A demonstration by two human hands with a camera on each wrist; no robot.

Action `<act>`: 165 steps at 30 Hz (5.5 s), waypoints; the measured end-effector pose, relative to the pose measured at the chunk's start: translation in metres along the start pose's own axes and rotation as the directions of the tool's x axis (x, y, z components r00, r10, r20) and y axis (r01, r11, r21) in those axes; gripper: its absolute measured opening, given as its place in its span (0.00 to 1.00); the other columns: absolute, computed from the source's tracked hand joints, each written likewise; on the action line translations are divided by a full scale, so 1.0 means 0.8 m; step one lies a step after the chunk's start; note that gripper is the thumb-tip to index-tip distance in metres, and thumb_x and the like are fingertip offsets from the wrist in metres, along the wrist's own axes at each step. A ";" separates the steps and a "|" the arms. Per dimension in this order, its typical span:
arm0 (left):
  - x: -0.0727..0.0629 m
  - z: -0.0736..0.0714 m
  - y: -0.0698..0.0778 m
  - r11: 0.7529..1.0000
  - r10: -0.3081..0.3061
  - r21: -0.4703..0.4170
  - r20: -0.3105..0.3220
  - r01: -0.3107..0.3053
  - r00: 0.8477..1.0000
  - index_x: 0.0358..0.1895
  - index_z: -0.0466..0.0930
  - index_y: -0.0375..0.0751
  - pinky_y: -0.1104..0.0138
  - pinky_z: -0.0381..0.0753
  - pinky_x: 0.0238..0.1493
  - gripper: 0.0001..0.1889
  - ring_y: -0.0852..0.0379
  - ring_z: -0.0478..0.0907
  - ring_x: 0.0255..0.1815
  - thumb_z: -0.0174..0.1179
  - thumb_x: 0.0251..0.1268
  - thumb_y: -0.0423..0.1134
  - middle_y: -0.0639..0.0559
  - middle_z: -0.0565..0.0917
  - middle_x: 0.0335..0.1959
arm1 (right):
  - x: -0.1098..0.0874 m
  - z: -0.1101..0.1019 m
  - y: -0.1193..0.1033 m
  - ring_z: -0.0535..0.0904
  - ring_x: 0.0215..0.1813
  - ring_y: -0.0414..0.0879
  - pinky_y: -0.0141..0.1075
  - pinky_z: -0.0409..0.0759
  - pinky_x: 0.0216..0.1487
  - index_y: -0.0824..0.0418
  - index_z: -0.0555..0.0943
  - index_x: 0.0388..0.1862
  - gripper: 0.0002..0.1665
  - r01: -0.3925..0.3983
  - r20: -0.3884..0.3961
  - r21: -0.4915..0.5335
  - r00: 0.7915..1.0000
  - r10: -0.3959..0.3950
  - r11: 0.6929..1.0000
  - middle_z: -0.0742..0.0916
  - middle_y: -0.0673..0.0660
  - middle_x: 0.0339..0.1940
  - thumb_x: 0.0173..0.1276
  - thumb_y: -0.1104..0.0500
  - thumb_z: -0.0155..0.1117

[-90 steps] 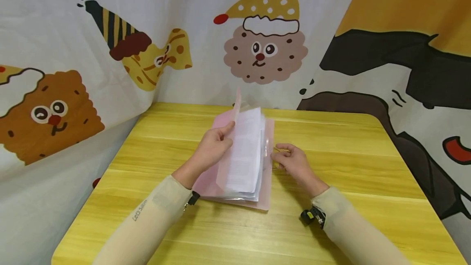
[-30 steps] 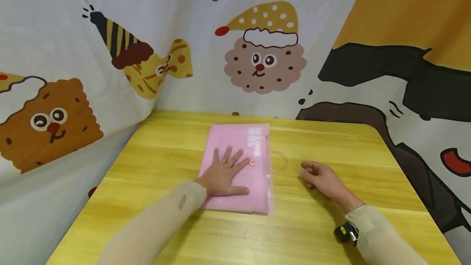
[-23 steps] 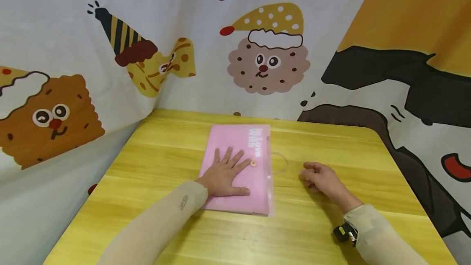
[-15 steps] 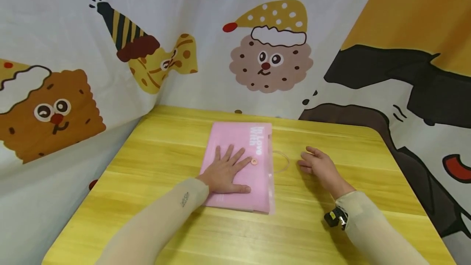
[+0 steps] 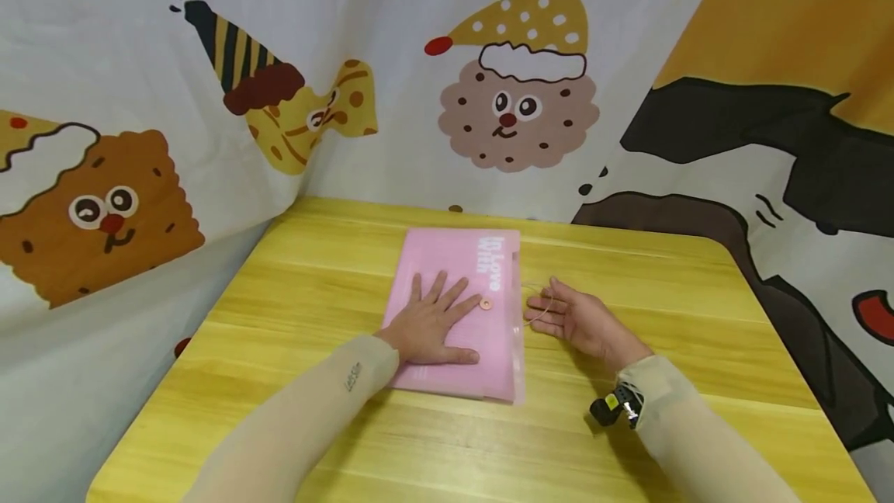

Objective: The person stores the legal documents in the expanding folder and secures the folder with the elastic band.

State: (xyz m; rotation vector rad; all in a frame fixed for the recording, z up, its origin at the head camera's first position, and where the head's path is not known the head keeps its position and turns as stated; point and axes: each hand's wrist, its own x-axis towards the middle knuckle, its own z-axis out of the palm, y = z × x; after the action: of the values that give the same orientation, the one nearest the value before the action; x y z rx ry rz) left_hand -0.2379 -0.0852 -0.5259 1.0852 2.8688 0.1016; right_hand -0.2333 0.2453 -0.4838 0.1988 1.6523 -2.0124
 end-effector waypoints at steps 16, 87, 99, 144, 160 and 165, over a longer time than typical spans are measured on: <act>-0.001 0.002 -0.002 1.000 0.005 -0.005 -0.010 -0.005 1.000 0.89 0.37 0.68 0.25 0.30 0.81 0.57 0.33 0.32 0.90 0.36 0.61 0.90 0.51 0.37 0.92 | 0.014 -0.011 0.004 0.88 0.64 0.48 0.42 0.86 0.66 0.65 0.54 0.88 0.35 0.099 0.245 -0.073 0.966 -0.078 0.992 0.87 0.58 0.69 0.88 0.61 0.47; 0.001 0.001 -0.004 1.000 -0.006 -0.018 -0.041 0.005 0.999 0.89 0.49 0.54 0.25 0.35 0.81 0.60 0.34 0.34 0.91 0.44 0.61 0.88 0.50 0.41 0.92 | 0.060 0.106 -0.006 0.88 0.43 0.45 0.47 0.86 0.48 0.53 0.91 0.47 0.12 0.202 0.183 -0.979 0.913 -0.365 0.016 0.94 0.49 0.41 0.68 0.50 0.77; 0.001 0.002 -0.005 0.999 -0.005 -0.032 -0.037 0.004 0.999 0.89 0.49 0.54 0.26 0.33 0.81 0.60 0.35 0.33 0.91 0.44 0.60 0.88 0.51 0.41 0.92 | 0.068 0.115 -0.016 0.88 0.45 0.46 0.47 0.86 0.47 0.52 0.91 0.48 0.13 0.204 0.209 -0.978 0.916 -0.342 -0.050 0.93 0.50 0.42 0.66 0.51 0.78; 0.002 0.003 -0.003 1.000 -0.017 -0.023 -0.022 0.016 1.000 0.89 0.48 0.54 0.26 0.32 0.81 0.61 0.35 0.34 0.91 0.42 0.60 0.89 0.51 0.40 0.92 | 0.071 0.095 -0.009 0.80 0.50 0.47 0.60 0.67 0.67 0.44 0.87 0.51 0.22 0.211 0.178 -0.975 0.930 -0.323 0.071 0.87 0.50 0.48 0.56 0.43 0.75; 0.007 0.004 -0.001 0.999 -0.012 -0.033 -0.012 0.012 1.000 0.89 0.47 0.55 0.27 0.30 0.82 0.61 0.36 0.31 0.91 0.41 0.59 0.90 0.51 0.39 0.92 | 0.065 0.080 -0.007 0.78 0.46 0.45 0.58 0.67 0.66 0.42 0.86 0.47 0.19 0.195 0.160 -0.978 0.931 -0.329 0.076 0.85 0.47 0.44 0.56 0.42 0.76; 0.007 0.002 -0.001 0.999 -0.020 -0.033 -0.008 0.020 1.000 0.89 0.46 0.56 0.28 0.30 0.82 0.61 0.36 0.31 0.91 0.41 0.59 0.90 0.52 0.39 0.92 | 0.061 0.066 -0.009 0.79 0.48 0.46 0.59 0.67 0.65 0.41 0.87 0.50 0.21 0.219 0.178 -0.972 0.926 -0.332 0.091 0.86 0.49 0.47 0.58 0.41 0.78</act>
State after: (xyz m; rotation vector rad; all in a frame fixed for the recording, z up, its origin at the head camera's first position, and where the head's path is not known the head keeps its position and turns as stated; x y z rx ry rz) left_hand -0.2425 -0.0817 -0.5278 1.0529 2.8740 0.1518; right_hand -0.2674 0.1818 -0.4858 -0.5916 2.8708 -0.5948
